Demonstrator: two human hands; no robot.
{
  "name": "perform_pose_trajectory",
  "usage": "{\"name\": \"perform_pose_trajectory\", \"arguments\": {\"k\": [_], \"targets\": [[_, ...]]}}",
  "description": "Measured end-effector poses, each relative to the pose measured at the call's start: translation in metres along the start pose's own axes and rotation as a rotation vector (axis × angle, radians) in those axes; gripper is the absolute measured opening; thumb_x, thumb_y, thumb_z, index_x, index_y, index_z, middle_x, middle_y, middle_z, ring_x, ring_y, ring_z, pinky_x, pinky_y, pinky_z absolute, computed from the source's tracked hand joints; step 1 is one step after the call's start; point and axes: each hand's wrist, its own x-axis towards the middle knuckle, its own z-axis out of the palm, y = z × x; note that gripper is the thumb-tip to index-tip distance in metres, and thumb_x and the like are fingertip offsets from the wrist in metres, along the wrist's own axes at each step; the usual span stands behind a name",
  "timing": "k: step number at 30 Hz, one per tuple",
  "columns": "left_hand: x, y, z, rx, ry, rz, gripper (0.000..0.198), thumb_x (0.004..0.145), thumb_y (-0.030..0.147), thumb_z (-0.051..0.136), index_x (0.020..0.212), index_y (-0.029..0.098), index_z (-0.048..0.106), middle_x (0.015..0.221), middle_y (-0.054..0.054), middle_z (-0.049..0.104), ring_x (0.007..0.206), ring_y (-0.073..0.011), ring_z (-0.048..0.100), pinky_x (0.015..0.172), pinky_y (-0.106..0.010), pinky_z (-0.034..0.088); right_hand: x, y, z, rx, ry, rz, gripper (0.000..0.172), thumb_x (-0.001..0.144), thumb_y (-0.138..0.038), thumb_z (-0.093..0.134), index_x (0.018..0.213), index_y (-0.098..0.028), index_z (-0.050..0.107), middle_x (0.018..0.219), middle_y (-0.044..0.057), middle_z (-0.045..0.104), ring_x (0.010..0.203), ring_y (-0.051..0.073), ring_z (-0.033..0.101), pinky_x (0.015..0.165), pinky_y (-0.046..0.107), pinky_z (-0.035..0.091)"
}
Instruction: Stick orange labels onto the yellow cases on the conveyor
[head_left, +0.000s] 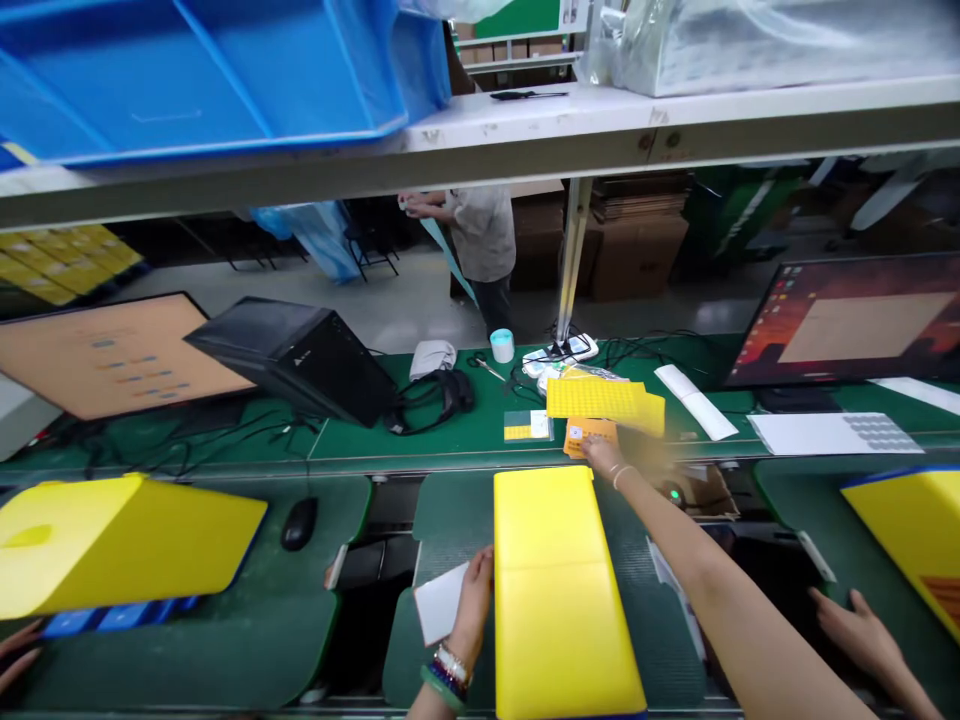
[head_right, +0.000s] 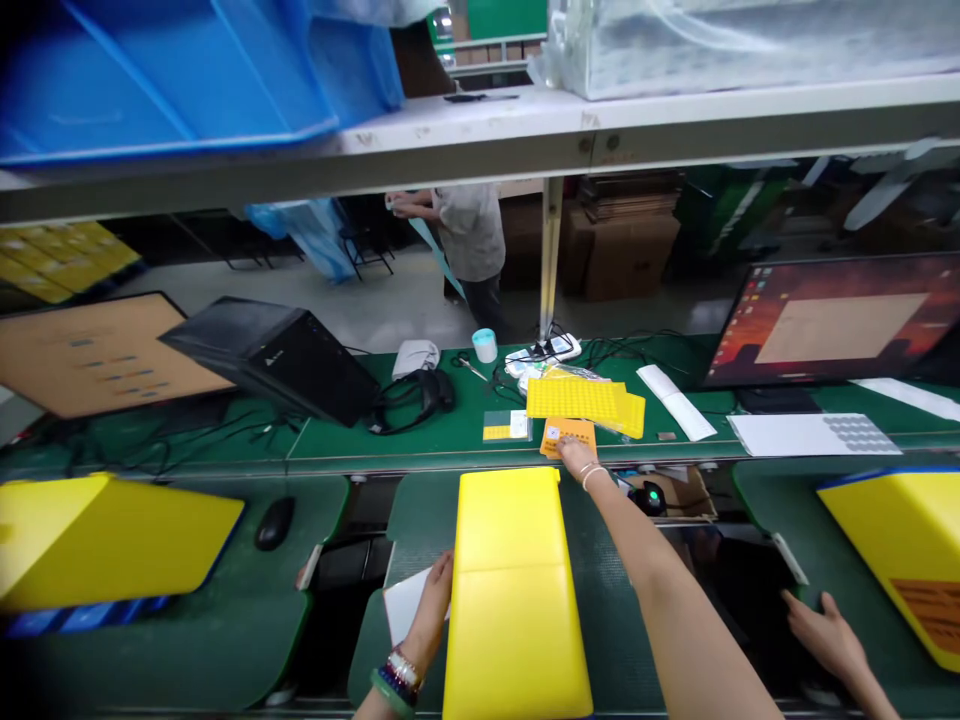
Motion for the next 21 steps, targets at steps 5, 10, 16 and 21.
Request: {"name": "perform_pose_trajectory", "arguments": {"k": [5,10,16,21], "targets": [[-0.009,0.030,-0.005,0.019,0.095,0.122,0.057,0.071,0.062,0.059,0.102,0.015,0.061,0.119,-0.019,0.062,0.114,-0.0338,0.055,0.096,-0.048,0.044,-0.014,-0.013,-0.054,0.021,0.200,0.030,0.022,0.095,-0.033,0.056,0.098,-0.012,0.063,0.095,0.005,0.066,0.083,0.016,0.064,0.076,0.034,0.054],[-0.051,0.109,0.019,-0.015,0.015,0.345,0.036,0.083,0.053,0.058,0.098,0.021,0.063,0.102,-0.007,0.063,0.101,-0.0213,0.056,0.092,-0.033,0.043,-0.073,-0.070,-0.111,0.043,0.433,-0.218,0.024,0.099,-0.024,0.042,0.097,-0.015,0.064,0.100,0.011,0.068,0.100,0.020,0.061,0.089,0.033,0.048],[-0.089,0.148,0.050,-0.152,-0.179,0.365,0.025,0.087,0.044,0.056,0.084,0.020,0.058,0.082,-0.002,0.061,0.080,-0.0150,0.057,0.074,-0.025,0.044,-0.164,-0.131,-0.127,0.081,0.569,-0.518,0.022,0.096,-0.016,0.046,0.098,-0.022,0.067,0.100,0.009,0.071,0.101,0.021,0.063,0.087,0.036,0.050],[-0.104,0.134,0.049,-0.144,-0.211,0.408,0.023,0.089,0.040,0.054,0.081,0.019,0.057,0.076,-0.001,0.057,0.073,-0.0135,0.053,0.073,-0.025,0.043,-0.195,-0.157,-0.132,0.437,0.555,-0.432,0.014,0.095,-0.022,0.051,0.098,-0.022,0.065,0.093,0.007,0.071,0.089,0.019,0.066,0.078,0.033,0.054]]}}
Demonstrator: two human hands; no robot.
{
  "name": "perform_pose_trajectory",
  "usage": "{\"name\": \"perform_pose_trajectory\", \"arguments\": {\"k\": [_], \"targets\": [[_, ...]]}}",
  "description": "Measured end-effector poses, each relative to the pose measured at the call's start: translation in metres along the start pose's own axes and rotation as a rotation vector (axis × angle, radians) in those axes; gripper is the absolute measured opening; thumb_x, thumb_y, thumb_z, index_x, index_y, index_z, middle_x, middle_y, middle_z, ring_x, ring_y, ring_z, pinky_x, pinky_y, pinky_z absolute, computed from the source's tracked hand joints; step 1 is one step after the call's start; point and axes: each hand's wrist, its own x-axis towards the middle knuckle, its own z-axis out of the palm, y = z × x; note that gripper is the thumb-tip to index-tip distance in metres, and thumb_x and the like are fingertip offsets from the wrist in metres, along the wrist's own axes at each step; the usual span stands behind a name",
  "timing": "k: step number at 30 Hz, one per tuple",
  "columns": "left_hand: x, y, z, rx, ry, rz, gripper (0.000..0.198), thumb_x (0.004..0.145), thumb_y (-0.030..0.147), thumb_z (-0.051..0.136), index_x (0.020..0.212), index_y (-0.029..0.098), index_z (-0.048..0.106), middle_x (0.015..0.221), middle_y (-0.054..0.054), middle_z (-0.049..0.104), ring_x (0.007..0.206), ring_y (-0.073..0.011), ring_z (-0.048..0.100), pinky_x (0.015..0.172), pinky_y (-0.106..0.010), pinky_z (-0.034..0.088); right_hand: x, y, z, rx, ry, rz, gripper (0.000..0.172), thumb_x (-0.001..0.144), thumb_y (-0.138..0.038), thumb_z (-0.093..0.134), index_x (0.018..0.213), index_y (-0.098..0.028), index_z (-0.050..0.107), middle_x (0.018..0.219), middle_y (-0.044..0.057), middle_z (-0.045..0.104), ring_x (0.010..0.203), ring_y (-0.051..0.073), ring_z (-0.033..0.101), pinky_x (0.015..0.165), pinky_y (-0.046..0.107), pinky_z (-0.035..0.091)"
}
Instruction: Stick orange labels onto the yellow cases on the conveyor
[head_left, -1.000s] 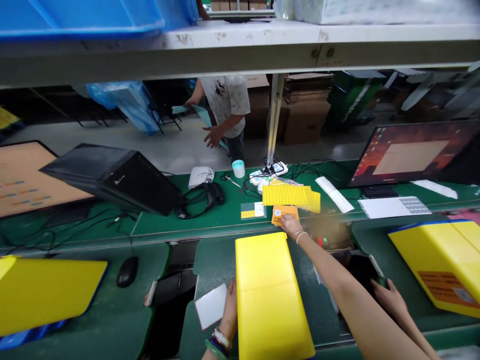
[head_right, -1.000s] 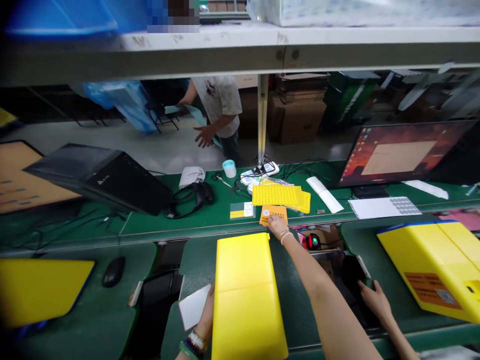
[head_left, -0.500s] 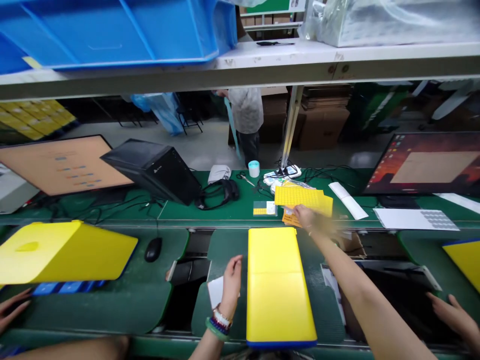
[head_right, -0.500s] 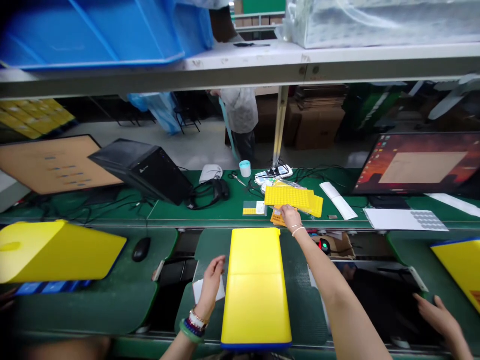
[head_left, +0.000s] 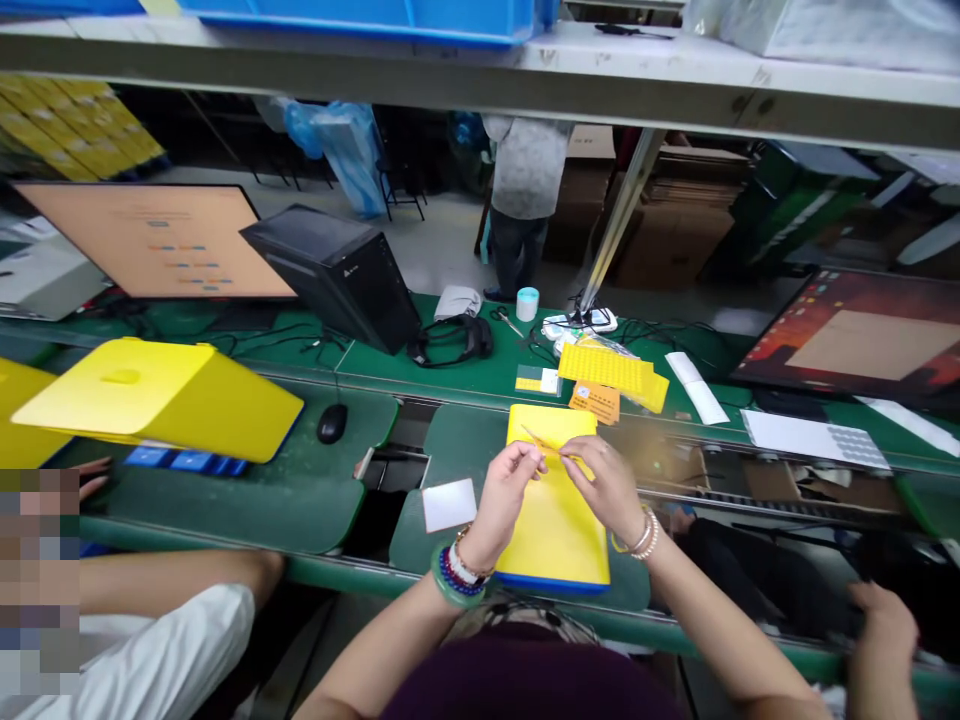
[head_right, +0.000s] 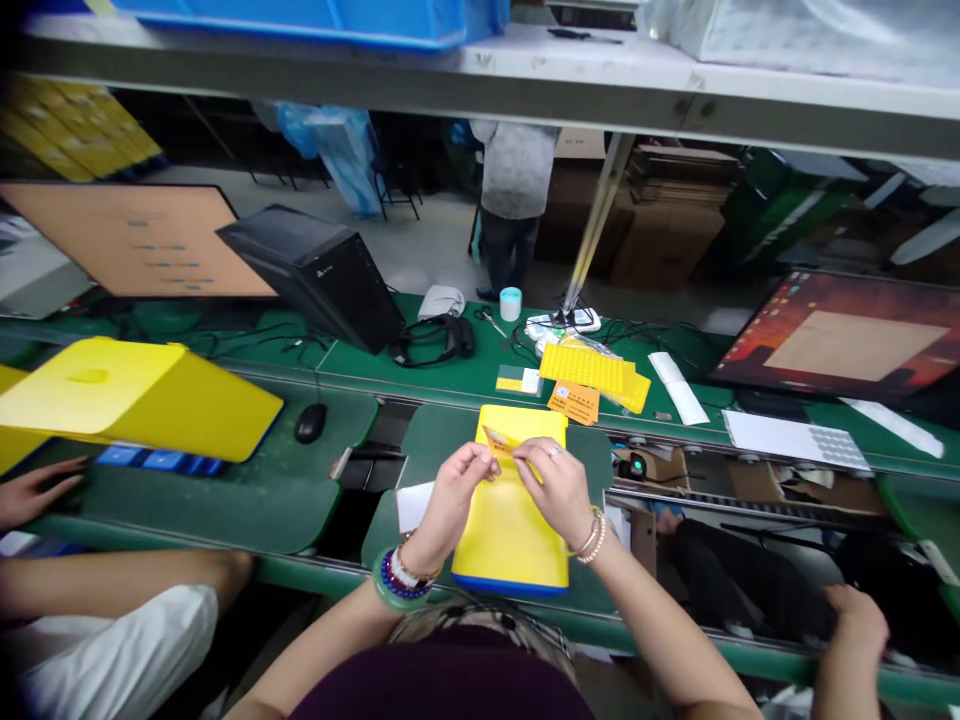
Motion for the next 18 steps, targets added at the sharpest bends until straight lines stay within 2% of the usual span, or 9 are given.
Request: {"name": "perform_pose_trajectory", "arguments": {"k": [3,8,10,13,15,18], "targets": [[-0.010,0.001,-0.003,0.087,-0.050,0.063,0.023,0.090,0.040,0.053,0.084,0.019,0.060,0.080,-0.002,0.060,0.077,-0.0154,0.055,0.074,-0.026,0.044,-0.001,-0.021,0.001,0.170,0.011,0.095,0.011,0.094,-0.028,0.055,0.100,-0.023,0.063,0.094,0.005,0.071,0.089,0.018,0.067,0.078,0.032,0.055],[-0.020,0.010,-0.012,0.328,-0.052,0.216,0.019,0.091,0.035,0.054,0.089,0.021,0.066,0.087,-0.004,0.064,0.086,-0.0194,0.056,0.081,-0.030,0.040,-0.006,-0.045,0.002,0.025,0.039,0.060,0.014,0.094,-0.024,0.054,0.097,-0.023,0.067,0.094,0.006,0.073,0.088,0.020,0.068,0.080,0.035,0.054],[-0.023,0.014,-0.014,0.397,-0.062,0.269,0.017,0.090,0.033,0.055,0.087,0.022,0.068,0.089,-0.006,0.066,0.090,-0.0212,0.056,0.086,-0.032,0.039,-0.007,-0.049,0.003,0.035,0.042,0.096,0.014,0.092,-0.023,0.055,0.094,-0.022,0.069,0.093,0.006,0.074,0.087,0.020,0.068,0.081,0.035,0.053],[-0.025,0.020,-0.019,0.444,-0.089,0.303,0.018,0.090,0.031,0.054,0.086,0.022,0.068,0.088,-0.006,0.067,0.088,-0.0209,0.057,0.085,-0.032,0.040,-0.005,-0.048,0.006,0.333,0.033,0.325,0.012,0.087,-0.029,0.062,0.085,-0.021,0.071,0.082,0.004,0.074,0.078,0.019,0.069,0.074,0.033,0.054],[-0.025,0.018,-0.029,0.450,-0.091,0.287,0.018,0.090,0.032,0.053,0.085,0.022,0.067,0.086,-0.005,0.067,0.085,-0.0198,0.058,0.081,-0.031,0.042,-0.002,-0.040,0.006,0.519,0.025,0.470,0.015,0.083,-0.034,0.066,0.080,-0.021,0.072,0.075,0.003,0.073,0.071,0.018,0.068,0.068,0.031,0.055],[-0.023,0.001,-0.064,0.459,-0.002,0.195,0.019,0.088,0.034,0.054,0.081,0.020,0.064,0.084,-0.003,0.065,0.081,-0.0178,0.058,0.075,-0.028,0.043,-0.001,-0.021,0.005,0.575,0.084,0.568,0.021,0.079,-0.040,0.068,0.077,-0.019,0.071,0.073,0.004,0.073,0.069,0.019,0.068,0.067,0.032,0.056]]}}
